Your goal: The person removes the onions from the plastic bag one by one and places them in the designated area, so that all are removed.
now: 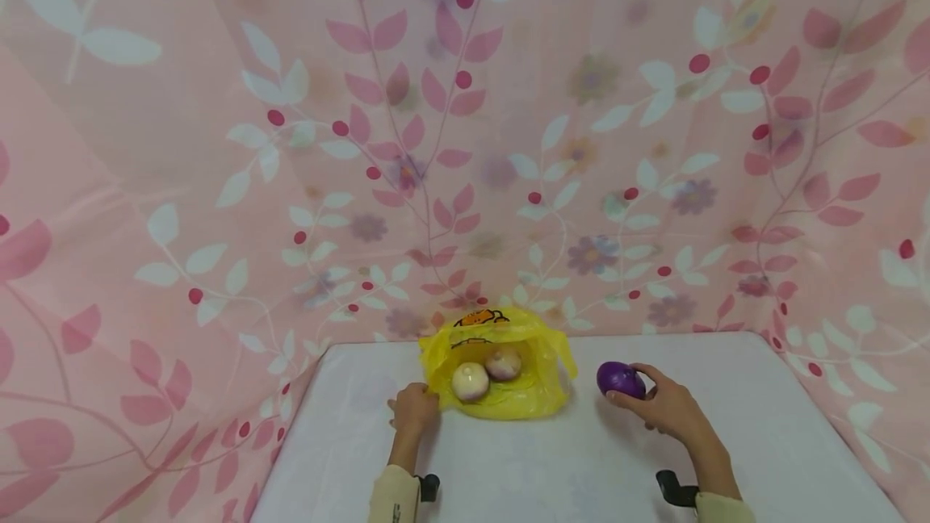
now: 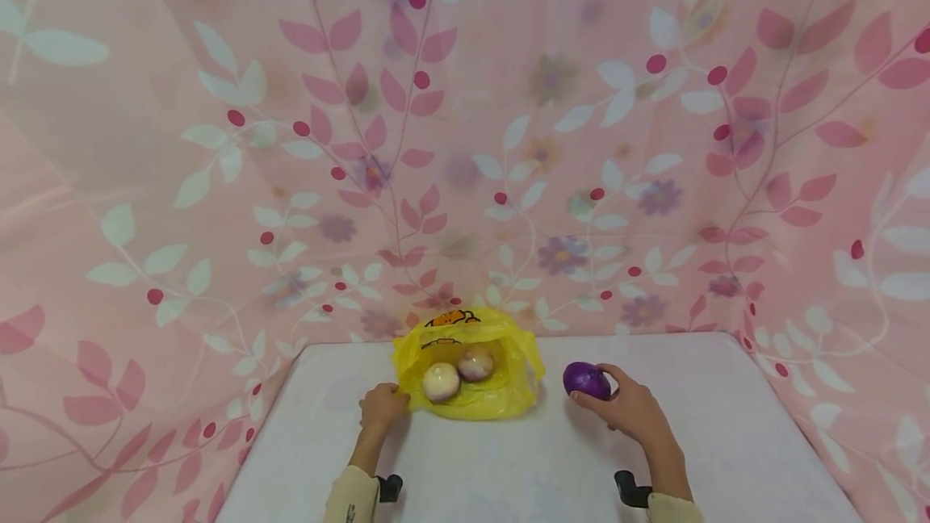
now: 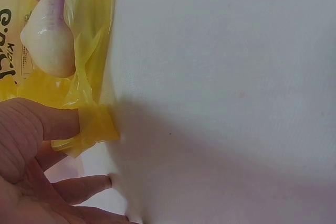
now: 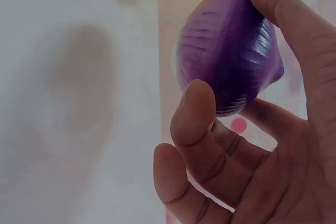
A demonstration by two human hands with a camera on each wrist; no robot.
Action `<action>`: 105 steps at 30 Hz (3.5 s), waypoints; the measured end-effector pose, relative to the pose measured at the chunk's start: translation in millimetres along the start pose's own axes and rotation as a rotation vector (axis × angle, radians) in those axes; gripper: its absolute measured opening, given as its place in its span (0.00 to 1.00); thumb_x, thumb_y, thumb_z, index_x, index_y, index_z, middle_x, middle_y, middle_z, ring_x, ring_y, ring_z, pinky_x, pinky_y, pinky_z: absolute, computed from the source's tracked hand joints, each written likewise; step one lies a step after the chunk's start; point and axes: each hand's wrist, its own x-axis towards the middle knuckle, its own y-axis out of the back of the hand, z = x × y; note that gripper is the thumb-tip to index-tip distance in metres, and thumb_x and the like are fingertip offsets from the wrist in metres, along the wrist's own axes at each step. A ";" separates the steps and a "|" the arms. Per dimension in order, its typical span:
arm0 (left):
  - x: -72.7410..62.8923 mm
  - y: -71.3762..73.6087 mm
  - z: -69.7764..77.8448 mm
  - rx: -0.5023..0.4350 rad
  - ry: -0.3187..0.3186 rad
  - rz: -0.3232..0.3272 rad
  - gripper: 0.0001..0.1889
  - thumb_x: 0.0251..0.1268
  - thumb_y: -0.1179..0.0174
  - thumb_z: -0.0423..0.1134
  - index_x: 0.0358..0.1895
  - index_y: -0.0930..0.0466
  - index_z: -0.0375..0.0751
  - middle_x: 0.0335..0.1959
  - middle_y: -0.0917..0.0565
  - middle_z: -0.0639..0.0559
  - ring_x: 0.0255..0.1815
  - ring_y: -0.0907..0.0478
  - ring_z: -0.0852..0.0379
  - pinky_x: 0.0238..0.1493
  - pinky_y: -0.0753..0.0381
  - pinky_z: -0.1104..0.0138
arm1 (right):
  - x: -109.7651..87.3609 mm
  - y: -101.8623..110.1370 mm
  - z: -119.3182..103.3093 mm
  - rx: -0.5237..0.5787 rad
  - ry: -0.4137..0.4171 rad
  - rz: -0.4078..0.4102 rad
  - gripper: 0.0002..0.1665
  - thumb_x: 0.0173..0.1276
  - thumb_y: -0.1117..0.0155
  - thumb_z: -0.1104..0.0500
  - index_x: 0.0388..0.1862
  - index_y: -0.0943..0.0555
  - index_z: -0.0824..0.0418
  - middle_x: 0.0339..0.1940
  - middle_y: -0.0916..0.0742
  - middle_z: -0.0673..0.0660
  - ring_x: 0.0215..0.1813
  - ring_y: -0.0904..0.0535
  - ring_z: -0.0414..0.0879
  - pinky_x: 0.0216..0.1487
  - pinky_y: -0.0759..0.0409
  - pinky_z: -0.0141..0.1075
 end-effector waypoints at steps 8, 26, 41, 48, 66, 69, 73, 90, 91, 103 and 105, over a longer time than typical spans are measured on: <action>1.1 0.2 0.4 -0.008 0.003 -0.003 0.14 0.60 0.40 0.36 0.47 0.15 0.32 0.46 0.17 0.34 0.55 0.34 0.23 0.49 0.41 0.23 | 11.8 4.7 11.5 0.025 -0.026 -0.014 0.55 0.56 0.33 0.29 0.73 0.39 0.59 0.29 0.18 0.57 0.26 0.20 0.51 0.24 0.23 0.41; -0.4 -2.5 0.3 -0.004 -0.001 0.007 0.14 0.60 0.40 0.36 0.46 0.15 0.32 0.45 0.17 0.34 0.53 0.33 0.25 0.49 0.42 0.22 | 38.7 12.4 34.5 -0.021 -0.062 0.006 0.60 0.57 0.39 0.25 0.73 0.43 0.65 0.38 0.16 0.66 0.27 0.19 0.48 0.27 0.21 0.41; -0.2 -2.6 1.2 0.014 0.017 0.016 0.14 0.61 0.40 0.36 0.46 0.16 0.32 0.45 0.17 0.35 0.54 0.33 0.24 0.50 0.42 0.23 | 48.4 6.9 41.8 0.002 -0.096 0.001 0.62 0.58 0.40 0.25 0.73 0.45 0.69 0.47 0.20 0.75 0.28 0.20 0.49 0.27 0.20 0.42; -0.3 -1.8 2.6 0.020 0.026 0.019 0.16 0.61 0.39 0.36 0.49 0.17 0.31 0.48 0.18 0.33 0.56 0.34 0.22 0.51 0.42 0.23 | 51.2 4.2 44.8 -0.014 -0.104 0.008 0.62 0.58 0.40 0.25 0.73 0.44 0.68 0.48 0.21 0.76 0.27 0.21 0.49 0.27 0.20 0.42; 1.6 -5.6 0.4 0.017 0.039 0.022 0.15 0.61 0.38 0.37 0.48 0.16 0.32 0.47 0.17 0.34 0.53 0.33 0.26 0.50 0.41 0.23 | 52.2 1.3 46.5 -0.044 -0.126 -0.014 0.63 0.58 0.41 0.24 0.73 0.46 0.70 0.53 0.24 0.79 0.29 0.22 0.50 0.26 0.21 0.42; 1.3 -5.4 0.4 0.012 0.035 0.024 0.15 0.60 0.38 0.37 0.47 0.15 0.33 0.46 0.17 0.35 0.53 0.33 0.25 0.50 0.41 0.23 | 51.4 2.9 44.8 -0.049 -0.130 -0.016 0.63 0.58 0.41 0.25 0.73 0.46 0.70 0.51 0.24 0.78 0.28 0.22 0.50 0.26 0.21 0.42; 0.4 -4.7 0.7 0.010 0.029 0.024 0.15 0.60 0.38 0.37 0.47 0.15 0.33 0.46 0.18 0.34 0.54 0.33 0.24 0.49 0.41 0.23 | 50.7 4.0 43.4 -0.057 -0.130 -0.019 0.63 0.59 0.41 0.25 0.72 0.46 0.72 0.48 0.22 0.76 0.28 0.21 0.51 0.26 0.22 0.42; -0.8 -2.7 1.3 0.021 0.012 0.025 0.12 0.60 0.37 0.36 0.45 0.15 0.34 0.44 0.17 0.35 0.51 0.32 0.25 0.47 0.38 0.24 | 51.8 4.9 43.4 -0.081 -0.092 -0.010 0.64 0.59 0.43 0.24 0.73 0.48 0.72 0.30 0.18 0.60 0.23 0.21 0.49 0.24 0.22 0.42; -0.4 -2.6 1.3 0.021 0.014 0.025 0.13 0.60 0.37 0.36 0.45 0.14 0.34 0.44 0.17 0.35 0.51 0.32 0.25 0.47 0.38 0.24 | 51.6 4.8 43.3 -0.080 -0.093 -0.010 0.64 0.60 0.43 0.24 0.73 0.48 0.72 0.30 0.18 0.60 0.23 0.21 0.49 0.24 0.22 0.42; -0.4 -2.6 1.8 0.013 0.011 0.029 0.12 0.59 0.37 0.36 0.43 0.14 0.35 0.44 0.16 0.36 0.54 0.33 0.23 0.48 0.40 0.23 | 44.6 9.1 45.8 -0.062 -0.096 0.001 0.64 0.59 0.41 0.25 0.74 0.48 0.70 0.26 0.18 0.57 0.23 0.20 0.48 0.23 0.23 0.40; -0.1 -2.5 1.8 0.010 0.013 0.027 0.13 0.59 0.37 0.36 0.44 0.14 0.35 0.45 0.16 0.36 0.56 0.34 0.22 0.49 0.40 0.23 | 43.7 11.1 46.2 -0.073 -0.086 0.008 0.64 0.59 0.41 0.25 0.74 0.48 0.71 0.25 0.18 0.57 0.22 0.20 0.48 0.23 0.24 0.40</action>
